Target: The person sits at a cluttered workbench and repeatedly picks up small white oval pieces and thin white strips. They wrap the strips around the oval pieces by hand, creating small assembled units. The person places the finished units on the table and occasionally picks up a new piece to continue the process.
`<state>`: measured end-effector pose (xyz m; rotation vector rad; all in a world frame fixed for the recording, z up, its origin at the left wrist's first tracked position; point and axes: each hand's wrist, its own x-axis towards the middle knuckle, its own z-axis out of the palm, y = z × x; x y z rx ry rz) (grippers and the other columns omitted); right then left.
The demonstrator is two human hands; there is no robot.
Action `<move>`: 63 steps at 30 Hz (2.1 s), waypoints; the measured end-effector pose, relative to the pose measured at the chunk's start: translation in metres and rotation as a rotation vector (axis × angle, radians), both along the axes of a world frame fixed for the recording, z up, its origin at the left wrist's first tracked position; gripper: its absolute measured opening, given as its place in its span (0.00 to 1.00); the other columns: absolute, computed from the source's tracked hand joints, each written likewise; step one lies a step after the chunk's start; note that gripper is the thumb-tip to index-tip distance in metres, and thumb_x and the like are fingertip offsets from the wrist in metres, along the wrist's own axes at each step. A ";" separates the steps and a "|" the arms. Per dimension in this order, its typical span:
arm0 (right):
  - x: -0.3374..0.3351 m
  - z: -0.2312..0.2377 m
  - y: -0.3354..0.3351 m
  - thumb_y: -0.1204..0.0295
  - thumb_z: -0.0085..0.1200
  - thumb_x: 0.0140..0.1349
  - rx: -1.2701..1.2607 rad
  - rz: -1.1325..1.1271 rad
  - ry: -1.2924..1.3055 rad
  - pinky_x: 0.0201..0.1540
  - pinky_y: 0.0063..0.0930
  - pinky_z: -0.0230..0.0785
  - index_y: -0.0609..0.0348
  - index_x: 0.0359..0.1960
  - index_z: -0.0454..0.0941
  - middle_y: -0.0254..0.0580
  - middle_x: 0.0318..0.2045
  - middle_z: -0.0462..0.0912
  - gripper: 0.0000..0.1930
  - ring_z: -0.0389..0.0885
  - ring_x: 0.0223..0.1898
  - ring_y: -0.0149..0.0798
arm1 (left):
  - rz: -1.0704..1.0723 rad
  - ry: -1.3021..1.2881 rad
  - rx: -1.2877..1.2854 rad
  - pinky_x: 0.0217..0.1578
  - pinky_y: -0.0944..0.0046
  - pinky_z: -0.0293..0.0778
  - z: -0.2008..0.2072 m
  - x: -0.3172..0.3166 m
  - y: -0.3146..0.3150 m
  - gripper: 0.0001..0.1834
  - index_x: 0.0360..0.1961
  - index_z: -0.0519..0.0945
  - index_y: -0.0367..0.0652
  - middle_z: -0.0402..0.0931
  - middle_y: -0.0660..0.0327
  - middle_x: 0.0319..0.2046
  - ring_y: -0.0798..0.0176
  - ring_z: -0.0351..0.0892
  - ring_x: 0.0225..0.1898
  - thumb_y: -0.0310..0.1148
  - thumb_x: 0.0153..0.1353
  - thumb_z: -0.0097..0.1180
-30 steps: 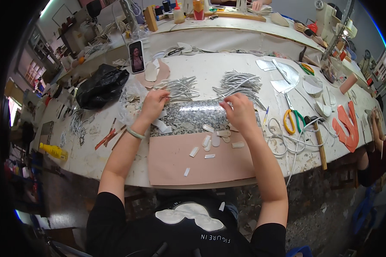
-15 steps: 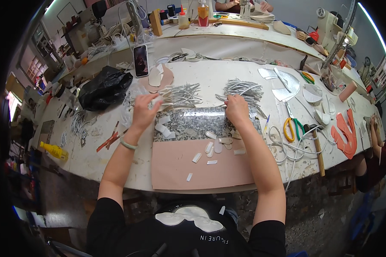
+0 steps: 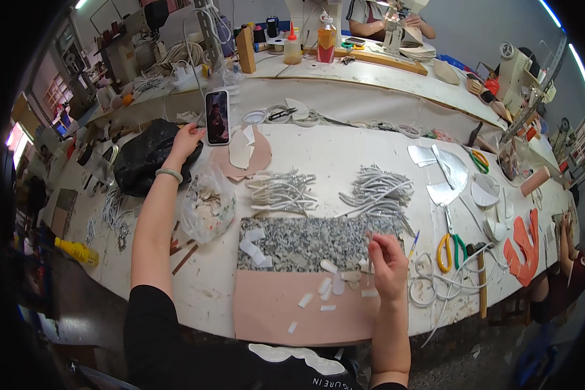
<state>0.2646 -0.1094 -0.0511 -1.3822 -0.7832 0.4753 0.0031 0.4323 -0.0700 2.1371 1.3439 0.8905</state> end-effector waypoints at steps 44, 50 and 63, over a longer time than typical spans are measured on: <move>0.004 -0.010 0.008 0.81 0.53 0.62 -0.181 0.043 0.023 0.37 0.16 0.62 0.68 0.40 0.78 0.34 0.34 0.74 0.06 0.70 0.34 0.25 | -0.233 -0.789 -0.762 0.44 0.63 0.73 -0.018 0.043 0.041 0.26 0.49 0.75 0.36 0.79 0.58 0.43 0.64 0.79 0.42 0.50 0.63 0.57; 0.005 -0.010 0.008 0.82 0.53 0.63 -0.152 0.046 0.032 0.37 0.16 0.63 0.68 0.39 0.78 0.34 0.35 0.74 0.05 0.70 0.34 0.25 | -0.227 -0.843 -0.775 0.45 0.62 0.72 -0.019 0.041 0.041 0.31 0.52 0.75 0.39 0.78 0.60 0.44 0.64 0.77 0.43 0.56 0.63 0.52; 0.009 -0.018 0.002 0.69 0.52 0.68 -0.052 -0.066 0.076 0.33 0.15 0.61 0.62 0.42 0.72 0.30 0.28 0.73 0.09 0.68 0.27 0.22 | -0.335 -0.836 -0.756 0.43 0.62 0.76 -0.015 0.036 0.030 0.15 0.45 0.76 0.39 0.79 0.60 0.39 0.65 0.79 0.40 0.31 0.58 0.61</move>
